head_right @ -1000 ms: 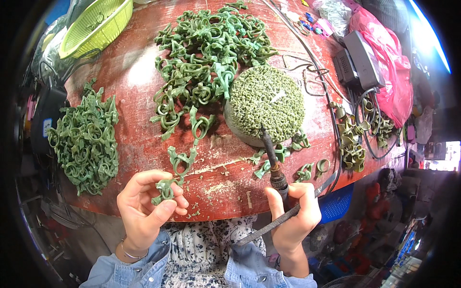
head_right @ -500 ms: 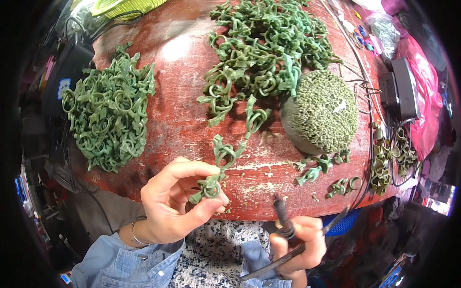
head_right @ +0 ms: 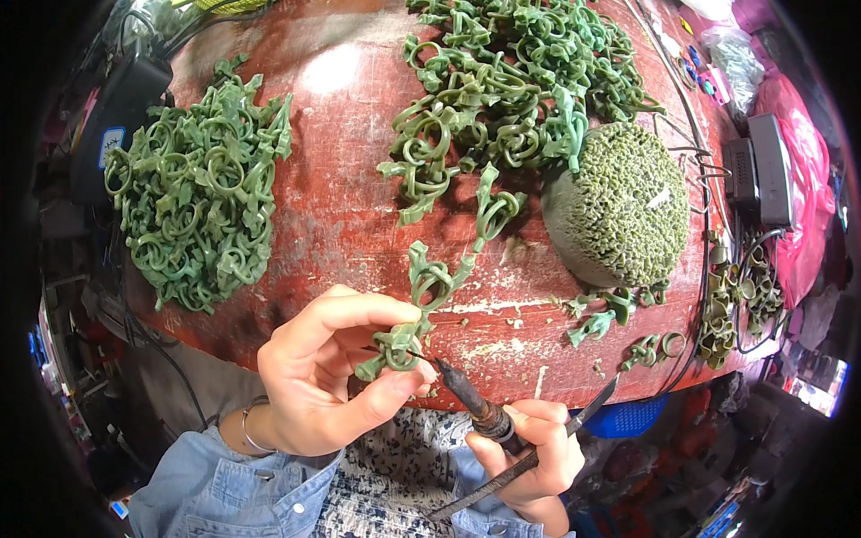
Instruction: Joining small green wax floral/ornamental pieces using a heated soldering tool.
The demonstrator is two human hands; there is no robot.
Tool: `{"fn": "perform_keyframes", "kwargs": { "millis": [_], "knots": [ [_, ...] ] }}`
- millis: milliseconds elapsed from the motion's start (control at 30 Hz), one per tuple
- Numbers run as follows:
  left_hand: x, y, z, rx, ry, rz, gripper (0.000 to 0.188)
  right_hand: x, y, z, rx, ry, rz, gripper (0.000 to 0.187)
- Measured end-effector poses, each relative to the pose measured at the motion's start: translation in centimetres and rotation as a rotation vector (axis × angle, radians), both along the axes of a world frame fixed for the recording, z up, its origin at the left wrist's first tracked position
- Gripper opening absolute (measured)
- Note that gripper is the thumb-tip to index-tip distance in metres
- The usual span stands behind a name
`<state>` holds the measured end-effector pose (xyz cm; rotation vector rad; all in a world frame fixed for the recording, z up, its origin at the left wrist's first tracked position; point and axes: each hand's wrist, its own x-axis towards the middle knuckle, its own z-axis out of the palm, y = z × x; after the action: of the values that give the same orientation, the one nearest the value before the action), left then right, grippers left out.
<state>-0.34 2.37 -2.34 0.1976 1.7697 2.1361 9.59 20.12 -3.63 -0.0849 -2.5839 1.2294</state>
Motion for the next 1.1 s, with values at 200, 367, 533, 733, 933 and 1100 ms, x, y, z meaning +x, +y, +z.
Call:
{"fn": "perform_keyframes", "kwargs": {
  "millis": [200,367,533,733,933,1100],
  "knots": [
    [0.1,0.0,-0.1,-0.019,0.000,0.010,0.036,-0.1,-0.1,0.3,0.002,-0.023,-0.004,0.039],
    [0.1,0.0,-0.2,-0.032,0.034,0.001,0.036,-0.2,-0.1,0.2,-0.002,-0.020,0.002,0.039],
    [0.0,-0.1,-0.1,-0.021,0.026,-0.007,0.036,-0.3,-0.2,0.4,0.007,-0.018,-0.001,0.039],
    [0.3,0.4,-0.9,0.034,0.052,0.131,0.036,-0.4,-0.2,0.3,0.011,-0.010,0.002,0.038],
    [0.0,-0.2,-0.1,-0.019,0.027,-0.019,0.036,0.1,-0.4,0.0,-0.093,-0.031,-0.054,0.036],
    [0.0,-0.2,-0.2,-0.001,0.025,-0.014,0.036,0.2,-0.4,-0.2,-0.100,-0.030,-0.059,0.036]
  ]
}}
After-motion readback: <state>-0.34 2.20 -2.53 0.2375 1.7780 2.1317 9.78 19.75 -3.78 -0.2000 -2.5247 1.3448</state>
